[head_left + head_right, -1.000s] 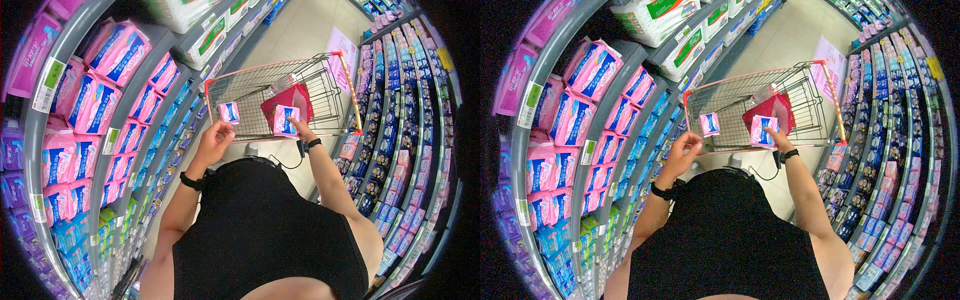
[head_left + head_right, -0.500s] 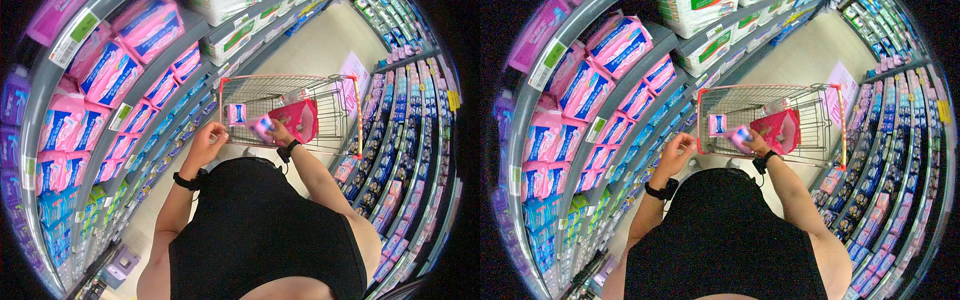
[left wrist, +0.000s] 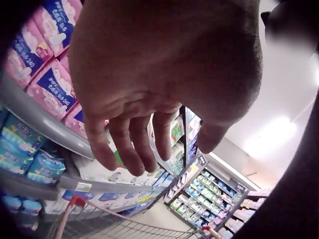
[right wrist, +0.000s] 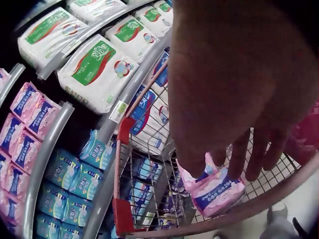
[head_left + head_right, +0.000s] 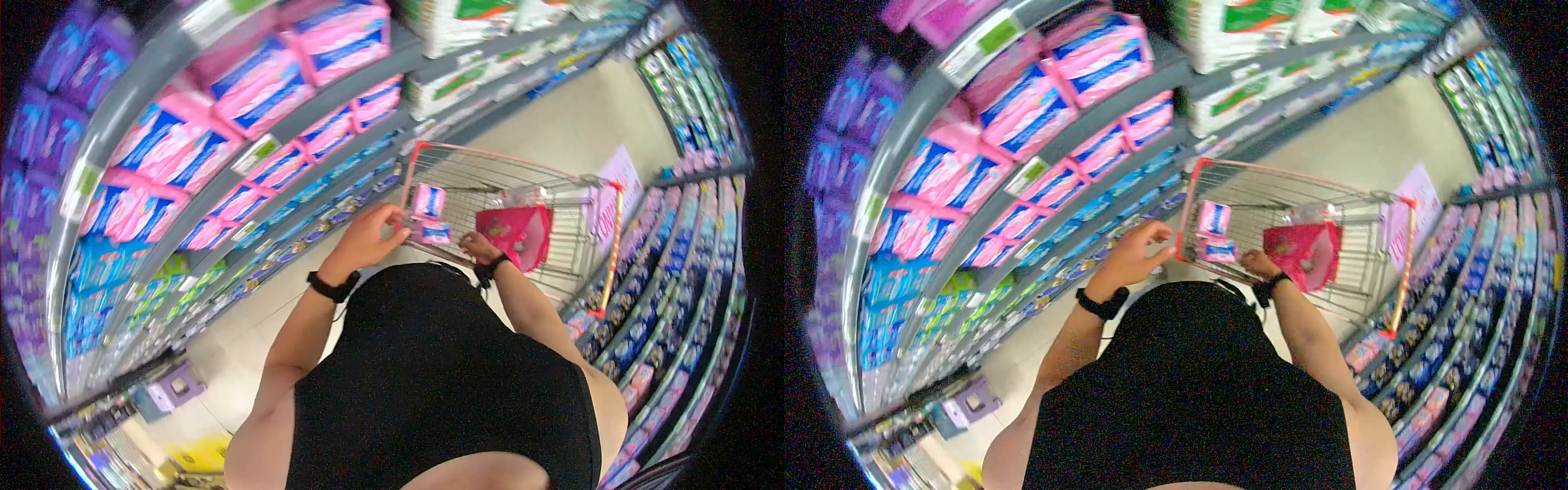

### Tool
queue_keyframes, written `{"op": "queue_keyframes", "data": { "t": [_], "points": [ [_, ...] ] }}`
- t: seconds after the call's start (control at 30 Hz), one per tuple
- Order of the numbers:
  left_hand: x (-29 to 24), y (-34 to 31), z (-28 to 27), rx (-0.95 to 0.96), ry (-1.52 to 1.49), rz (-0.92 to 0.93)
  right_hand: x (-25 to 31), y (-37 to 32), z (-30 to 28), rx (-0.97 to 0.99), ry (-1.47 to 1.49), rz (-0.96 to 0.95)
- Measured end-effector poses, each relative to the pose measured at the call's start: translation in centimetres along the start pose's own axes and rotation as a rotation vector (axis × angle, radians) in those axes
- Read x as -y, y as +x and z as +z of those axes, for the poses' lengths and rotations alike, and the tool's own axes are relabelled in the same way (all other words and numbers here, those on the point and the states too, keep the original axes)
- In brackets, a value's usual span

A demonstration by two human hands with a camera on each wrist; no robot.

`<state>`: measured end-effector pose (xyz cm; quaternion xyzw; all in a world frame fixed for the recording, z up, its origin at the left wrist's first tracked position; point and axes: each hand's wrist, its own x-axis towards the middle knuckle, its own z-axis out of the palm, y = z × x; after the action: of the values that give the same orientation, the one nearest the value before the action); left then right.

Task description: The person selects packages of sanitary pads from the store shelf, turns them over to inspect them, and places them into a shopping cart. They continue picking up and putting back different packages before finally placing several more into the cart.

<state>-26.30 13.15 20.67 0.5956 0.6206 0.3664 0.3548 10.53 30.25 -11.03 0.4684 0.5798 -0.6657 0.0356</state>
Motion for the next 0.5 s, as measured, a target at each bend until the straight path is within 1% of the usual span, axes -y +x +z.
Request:
{"op": "queue_keyframes", "data": {
  "t": [0.07,0.13,0.2,0.23,0.27,0.33,0.4,0.43,0.47,0.5],
  "points": [
    [-0.1,-0.1,-0.5,-0.182,0.015,0.021,1.3,-1.9,0.9,-0.061,0.006,0.083],
    [0.1,0.2,-1.5,-0.39,0.043,0.054,0.3,-2.2,0.4,0.008,0.032,0.088],
    [-0.2,0.2,-3.4,-0.665,0.075,0.045,-0.2,-2.5,0.1,0.023,0.095,0.171],
    [-0.7,0.6,-4.2,-0.797,0.086,0.05,0.8,-3.4,0.4,0.011,0.024,0.185],
    [-1.0,0.7,-5.3,-0.927,0.188,0.085,-0.1,-3.4,0.3,0.045,-0.142,0.019],
    [-1.8,0.6,-8.3,-1.178,0.392,0.164,-0.2,-3.3,0.5,-0.027,0.012,0.153],
    [-3.3,0.7,-10.9,-1.373,0.451,0.189,-0.1,-3.6,0.1,0.03,0.089,0.194],
    [-3.8,0.8,-12.0,-1.47,0.48,0.2,-0.5,-3.4,0.6,-0.046,0.167,0.184],
    [-3.4,1.0,-12.9,-1.476,0.248,0.243,-0.8,-3.2,0.2,-0.018,0.132,0.173],
    [-2.7,1.3,-13.6,-1.469,0.015,0.287,-0.2,-3.7,0.3,-0.043,0.149,0.186]
  ]
}}
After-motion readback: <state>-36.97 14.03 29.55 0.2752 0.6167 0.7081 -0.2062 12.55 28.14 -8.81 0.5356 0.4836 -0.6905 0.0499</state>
